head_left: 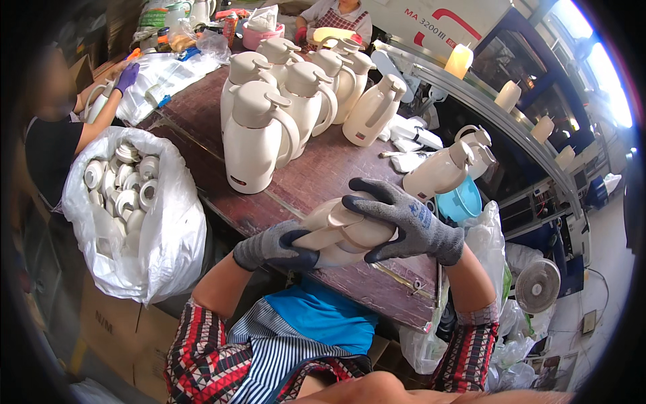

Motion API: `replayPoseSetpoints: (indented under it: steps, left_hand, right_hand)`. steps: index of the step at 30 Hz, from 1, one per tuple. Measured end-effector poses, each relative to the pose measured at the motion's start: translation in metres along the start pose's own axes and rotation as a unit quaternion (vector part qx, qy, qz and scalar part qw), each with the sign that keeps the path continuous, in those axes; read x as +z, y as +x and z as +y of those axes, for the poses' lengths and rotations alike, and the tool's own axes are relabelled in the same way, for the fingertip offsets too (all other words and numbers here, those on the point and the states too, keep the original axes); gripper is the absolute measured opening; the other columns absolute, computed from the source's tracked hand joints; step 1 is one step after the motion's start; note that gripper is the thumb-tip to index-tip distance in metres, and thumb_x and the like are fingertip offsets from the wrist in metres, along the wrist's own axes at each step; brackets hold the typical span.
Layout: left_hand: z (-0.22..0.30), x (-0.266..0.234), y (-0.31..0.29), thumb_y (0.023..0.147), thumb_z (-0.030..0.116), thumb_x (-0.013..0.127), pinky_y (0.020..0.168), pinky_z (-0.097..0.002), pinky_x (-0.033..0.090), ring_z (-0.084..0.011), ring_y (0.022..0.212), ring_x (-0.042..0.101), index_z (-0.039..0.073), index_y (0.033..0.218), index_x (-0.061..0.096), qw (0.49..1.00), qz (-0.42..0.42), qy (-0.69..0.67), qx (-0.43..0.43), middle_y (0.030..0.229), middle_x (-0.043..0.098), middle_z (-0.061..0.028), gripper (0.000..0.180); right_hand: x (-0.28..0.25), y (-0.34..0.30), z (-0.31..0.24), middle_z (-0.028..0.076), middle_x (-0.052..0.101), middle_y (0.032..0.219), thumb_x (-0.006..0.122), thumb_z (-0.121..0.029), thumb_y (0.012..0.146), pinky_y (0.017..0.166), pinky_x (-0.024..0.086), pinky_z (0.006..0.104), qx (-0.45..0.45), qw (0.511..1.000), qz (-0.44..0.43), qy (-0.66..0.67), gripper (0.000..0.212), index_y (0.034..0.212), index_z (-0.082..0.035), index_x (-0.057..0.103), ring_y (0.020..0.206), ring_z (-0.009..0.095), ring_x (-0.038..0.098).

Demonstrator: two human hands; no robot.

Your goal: The person repeatedly picks up white thermos jugs, inserts a black lid into the opening, and secures it by hand. Completed jugs are placed on a wooden table. The person handles jugs one at a time and occasionally reaches into a cardboard box to retrieve parts.

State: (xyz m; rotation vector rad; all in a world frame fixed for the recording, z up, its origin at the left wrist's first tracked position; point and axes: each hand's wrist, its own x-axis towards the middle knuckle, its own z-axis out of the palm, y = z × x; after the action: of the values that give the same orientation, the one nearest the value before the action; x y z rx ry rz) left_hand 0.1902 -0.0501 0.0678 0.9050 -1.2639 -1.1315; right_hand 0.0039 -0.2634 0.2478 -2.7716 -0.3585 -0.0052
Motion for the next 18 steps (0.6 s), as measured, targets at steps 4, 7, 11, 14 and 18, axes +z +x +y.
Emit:
replayPoseSetpoints:
  steps: [4,7,11,14,18]
  left_hand:
    - [-0.005,-0.010,0.003,0.091,0.021,0.078,0.079,-0.0311,0.057,-0.0132,0.086,0.069,-0.001,0.117,0.069,0.998,0.001,-0.054,0.043,0.096,0.075,-0.0077,0.035]
    - [-0.014,-0.012,0.005,0.090,0.023,0.079,0.079,-0.0315,0.056,-0.0130,0.084,0.069,0.000,0.114,0.070,0.999,0.018,-0.018,0.048,0.094,0.075,-0.0068,0.034]
    - [-0.005,-0.009,0.009,0.089,0.024,0.081,0.077,-0.0336,0.057,-0.0137,0.082,0.070,0.000,0.107,0.071,0.999,0.001,-0.037,0.005,0.089,0.075,-0.0064,0.031]
    - [-0.005,-0.011,0.011,0.089,0.024,0.081,0.076,-0.0342,0.057,-0.0133,0.082,0.070,0.001,0.104,0.072,1.000,-0.002,0.003,0.006,0.087,0.075,-0.0065,0.029]
    - [0.001,-0.008,0.012,0.090,0.022,0.081,0.075,-0.0335,0.057,-0.0121,0.082,0.070,0.000,0.105,0.072,0.997,-0.016,-0.061,-0.042,0.086,0.075,-0.0069,0.028]
  right_hand:
    - [0.008,0.000,0.004,0.024,0.044,0.153,0.093,-0.041,0.069,0.114,0.040,0.0530,-0.040,0.998,0.056,0.008,0.090,0.150,-0.021,0.057,0.135,0.048,0.047]
    - [0.011,-0.002,0.008,0.025,0.044,0.153,0.094,-0.039,0.068,0.114,0.040,0.0533,-0.035,0.997,0.067,0.034,0.090,0.148,-0.021,0.058,0.136,0.048,0.047]
    - [0.007,-0.002,0.013,0.024,0.043,0.154,0.095,-0.039,0.067,0.115,0.039,0.0530,-0.039,0.998,0.030,0.038,0.093,0.150,-0.020,0.056,0.136,0.048,0.046]
    - [0.008,0.000,0.010,0.025,0.043,0.154,0.091,-0.047,0.070,0.115,0.039,0.0549,-0.011,0.999,0.026,0.023,0.095,0.152,-0.019,0.052,0.137,0.048,0.046]
    - [0.015,0.007,-0.015,0.026,0.044,0.153,0.078,-0.067,0.076,0.115,0.035,0.0615,0.056,0.974,0.112,-0.191,0.096,0.154,-0.018,0.049,0.139,0.048,0.044]
